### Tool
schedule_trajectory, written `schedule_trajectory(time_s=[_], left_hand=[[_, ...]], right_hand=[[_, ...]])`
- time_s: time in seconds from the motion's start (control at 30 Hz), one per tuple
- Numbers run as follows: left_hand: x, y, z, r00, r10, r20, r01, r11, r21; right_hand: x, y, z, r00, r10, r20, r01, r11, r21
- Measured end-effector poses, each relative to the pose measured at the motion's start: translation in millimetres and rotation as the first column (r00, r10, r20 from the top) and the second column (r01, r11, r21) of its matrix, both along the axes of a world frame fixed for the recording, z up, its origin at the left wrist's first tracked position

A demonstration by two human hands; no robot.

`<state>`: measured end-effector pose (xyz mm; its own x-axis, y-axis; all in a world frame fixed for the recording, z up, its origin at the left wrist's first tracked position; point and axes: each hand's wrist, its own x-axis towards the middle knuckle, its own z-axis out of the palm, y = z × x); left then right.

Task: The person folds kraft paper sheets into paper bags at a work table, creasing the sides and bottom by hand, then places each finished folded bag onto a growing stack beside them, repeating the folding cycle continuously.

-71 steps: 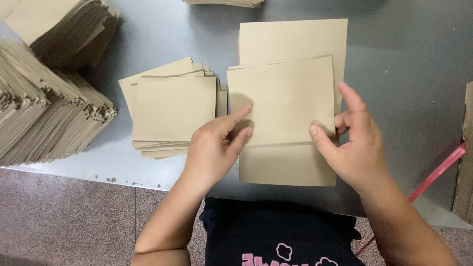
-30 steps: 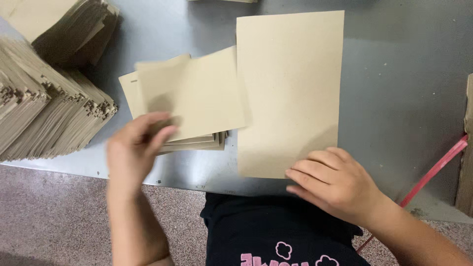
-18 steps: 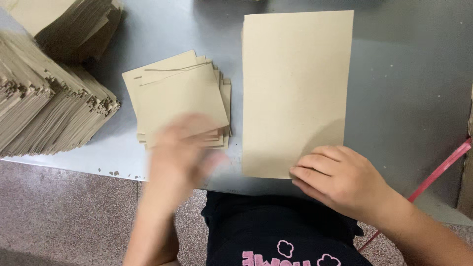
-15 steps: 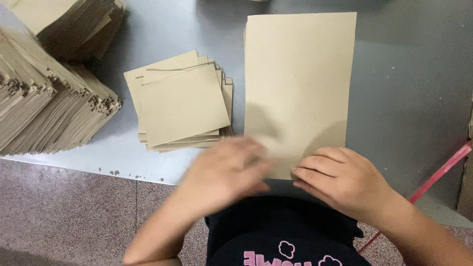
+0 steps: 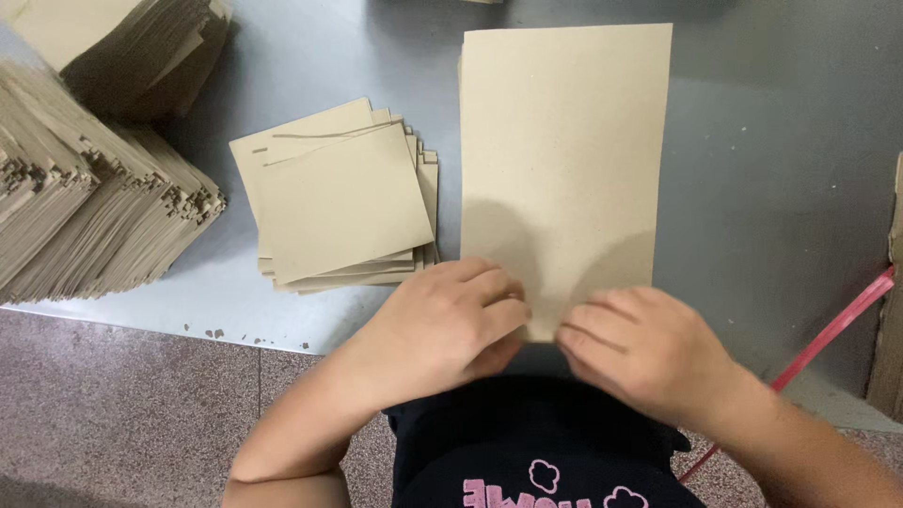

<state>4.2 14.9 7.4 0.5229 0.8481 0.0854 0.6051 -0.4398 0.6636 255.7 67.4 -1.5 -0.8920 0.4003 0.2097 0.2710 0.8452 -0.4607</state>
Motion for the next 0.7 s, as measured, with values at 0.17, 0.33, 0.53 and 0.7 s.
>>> schedule_trajectory(time_s=[0.17,0.33,0.53,0.7], left_hand=[[-16.3,3.1,2.9,0.994,0.106,0.031,-0.11,0.976,0.186],[-22.2,-1.5,-15.6,0.981,0.179,0.078,-0.184,0.982,0.052],[-18.1,1.3,-43.3,0.85,0.484,0.206,-0.444,0.87,-0.213],[-4.6,13.9,-48.9,0.723,0.662,0.196,-0.626,0.748,-0.22]], right_hand=[[16.9,-11.8,12.2,0.991,-0.038,-0.129,0.035,0.999,-0.025],[43.1,6.3,15.1,0.994,-0.091,-0.057,0.071,0.956,-0.284],[39.3,47.1,-3.7,0.959,-0.284,0.006,0.25,0.83,-0.498],[19.8,35.0,-42.6,0.777,-0.629,-0.006,0.586,0.727,-0.358]])
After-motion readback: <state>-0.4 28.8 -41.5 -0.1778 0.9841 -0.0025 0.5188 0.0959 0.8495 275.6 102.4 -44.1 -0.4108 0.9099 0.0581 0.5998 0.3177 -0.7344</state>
